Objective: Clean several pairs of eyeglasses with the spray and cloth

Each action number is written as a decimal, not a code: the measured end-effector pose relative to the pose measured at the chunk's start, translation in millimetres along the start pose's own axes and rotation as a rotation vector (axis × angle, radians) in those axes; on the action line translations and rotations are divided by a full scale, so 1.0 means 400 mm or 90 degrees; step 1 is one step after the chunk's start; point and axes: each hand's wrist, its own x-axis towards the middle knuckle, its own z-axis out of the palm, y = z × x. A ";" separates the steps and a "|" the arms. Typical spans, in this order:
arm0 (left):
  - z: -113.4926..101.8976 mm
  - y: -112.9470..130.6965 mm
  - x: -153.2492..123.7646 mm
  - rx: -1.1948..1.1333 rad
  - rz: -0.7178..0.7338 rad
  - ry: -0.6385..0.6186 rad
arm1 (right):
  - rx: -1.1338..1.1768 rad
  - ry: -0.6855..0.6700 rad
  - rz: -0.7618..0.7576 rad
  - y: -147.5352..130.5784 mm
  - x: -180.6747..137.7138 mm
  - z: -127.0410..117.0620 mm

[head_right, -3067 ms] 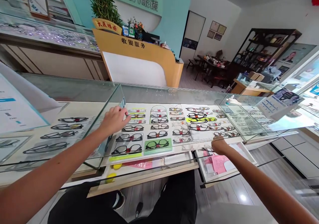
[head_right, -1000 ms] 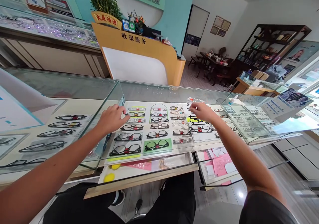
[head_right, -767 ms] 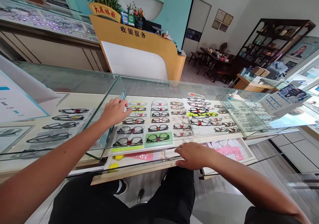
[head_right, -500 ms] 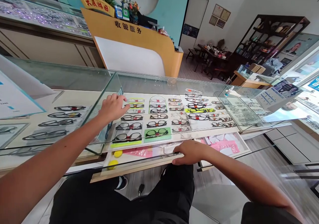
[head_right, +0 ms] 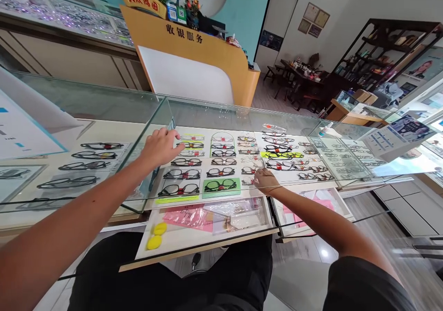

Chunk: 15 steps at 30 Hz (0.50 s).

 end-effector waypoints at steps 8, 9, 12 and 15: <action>-0.004 0.001 0.000 -0.004 -0.003 -0.004 | -0.035 -0.005 -0.043 0.088 0.125 0.040; -0.004 0.001 0.000 -0.008 -0.006 -0.004 | -0.037 -0.007 -0.043 0.092 0.134 0.044; -0.004 0.001 0.000 -0.014 -0.013 -0.004 | -0.035 -0.006 -0.047 0.099 0.154 0.053; -0.002 0.000 0.001 -0.013 -0.013 -0.004 | -0.016 0.020 -0.066 0.097 0.163 0.053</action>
